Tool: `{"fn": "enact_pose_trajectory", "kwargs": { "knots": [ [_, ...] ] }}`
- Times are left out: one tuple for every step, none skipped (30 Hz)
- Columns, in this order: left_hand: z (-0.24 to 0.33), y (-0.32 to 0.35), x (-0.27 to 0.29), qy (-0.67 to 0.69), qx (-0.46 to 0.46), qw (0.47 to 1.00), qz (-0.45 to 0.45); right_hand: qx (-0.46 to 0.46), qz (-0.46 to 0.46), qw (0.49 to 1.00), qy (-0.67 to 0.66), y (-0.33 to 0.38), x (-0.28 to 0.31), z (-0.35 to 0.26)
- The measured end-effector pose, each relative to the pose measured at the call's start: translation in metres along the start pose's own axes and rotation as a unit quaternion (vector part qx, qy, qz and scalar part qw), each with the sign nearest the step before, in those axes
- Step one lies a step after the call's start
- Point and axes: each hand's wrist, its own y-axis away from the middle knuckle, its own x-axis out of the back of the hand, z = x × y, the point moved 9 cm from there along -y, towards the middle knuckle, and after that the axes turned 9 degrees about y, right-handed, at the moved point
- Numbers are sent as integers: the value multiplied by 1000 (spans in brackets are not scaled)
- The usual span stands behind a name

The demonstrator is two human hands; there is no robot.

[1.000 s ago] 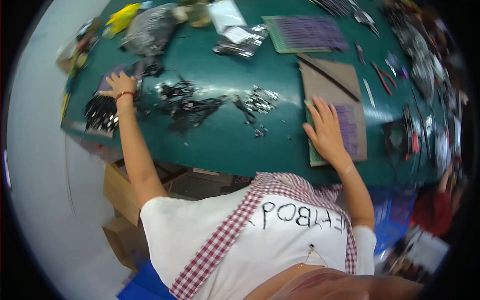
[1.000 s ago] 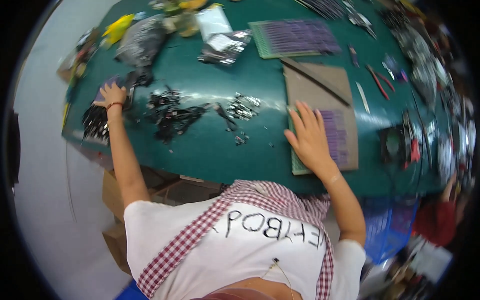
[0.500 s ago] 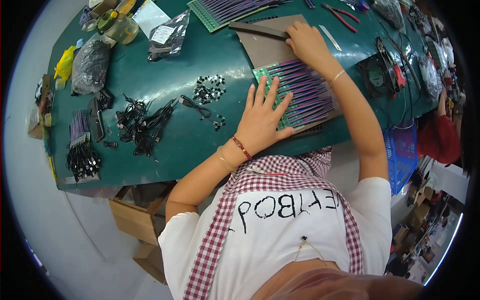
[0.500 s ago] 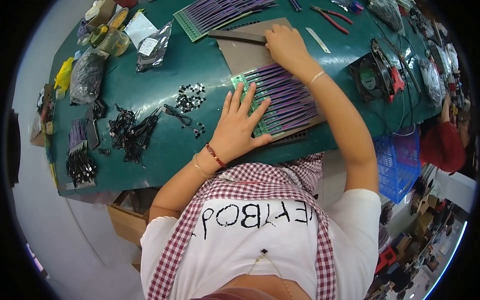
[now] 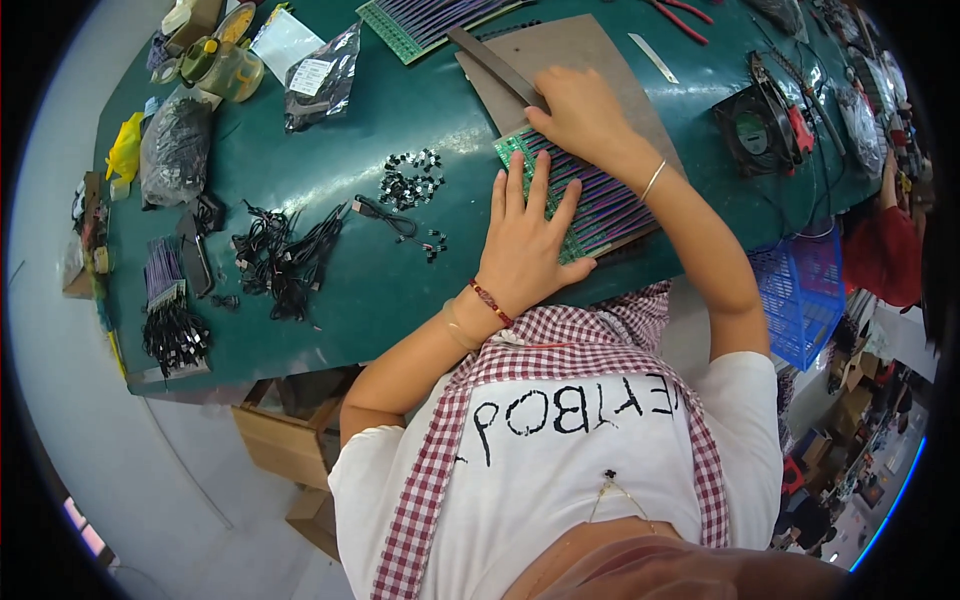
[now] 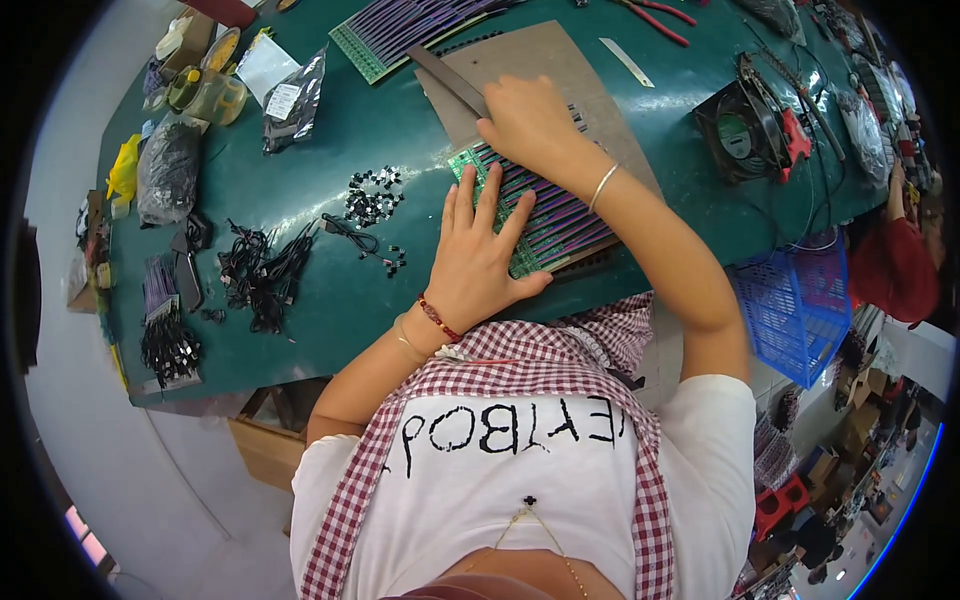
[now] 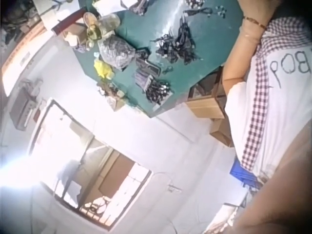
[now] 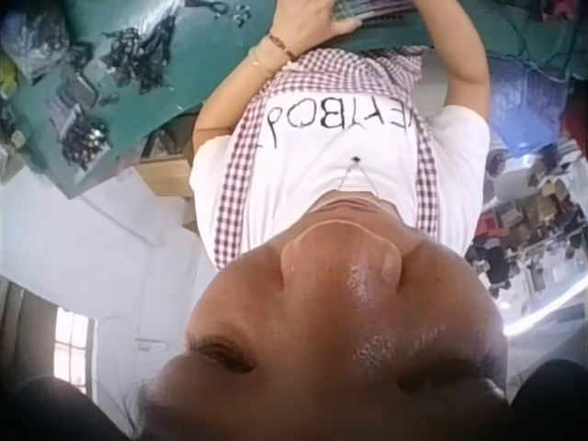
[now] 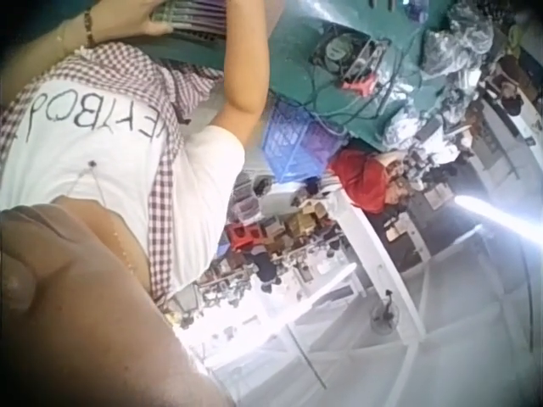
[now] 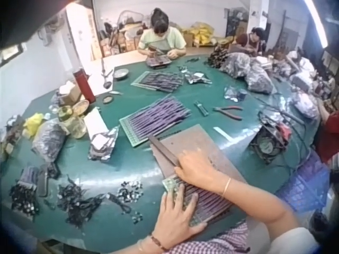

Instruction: The person solders wires to electronic components, including LED strips, connectors, and circuit boards, using a soldering iron at an assembly line workbench.

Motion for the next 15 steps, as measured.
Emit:
{"fn": "enact_pose_trajectory", "kwargs": {
  "knots": [
    [0, -1, 0, 3, 0, 1000, 1, 4, 20, 1000, -15, 4, -1, 3],
    [1, -1, 1, 2, 1, 1000, 0, 3, 20, 1000, -16, 9, -2, 9],
    [2, -2, 1, -3, 2, 1000, 0, 13, 58, 997, -57, 14, 7, 12],
    [0, 1, 3, -10, 8, 1000, 0, 24, 95, 990, -101, 20, 15, 12],
    [-1, 3, 5, -13, 14, 1000, 0, -4, 114, 983, -141, 30, 26, 22],
    [-2, 6, 10, -15, 13, 1000, 7, -27, 131, 974, -180, 41, 45, 31],
    [-3, 8, 15, -19, 17, 1000, 16, -89, 136, 966, -203, 55, 64, 45],
    [-7, 9, 23, -21, 27, 999, 18, -156, 141, 952, -221, 77, 82, 63],
    [-14, 9, 36, -35, 39, 998, 28, -206, 176, 940, -208, 105, 96, 87],
    [-26, 11, 47, -48, 51, 997, 38, -276, 225, 921, -161, 133, 116, 103],
    [-44, 10, 68, -34, 63, 993, 91, -332, 317, 874, -156, 174, 142, 123],
    [-75, 20, 83, -54, 80, 987, 127, -360, 418, 817, -168, 213, 150, 144],
    [-96, 30, 102, -120, 117, 978, 120, -387, 476, 774, -155, 255, 149, 179],
    [-111, 41, 118, -146, 146, 970, 127, -417, 498, 749, -128, 287, 149, 201],
    [-124, 54, 130, -155, 159, 965, 139, -449, 497, 732, -123, 311, 143, 223]
  ]
}}
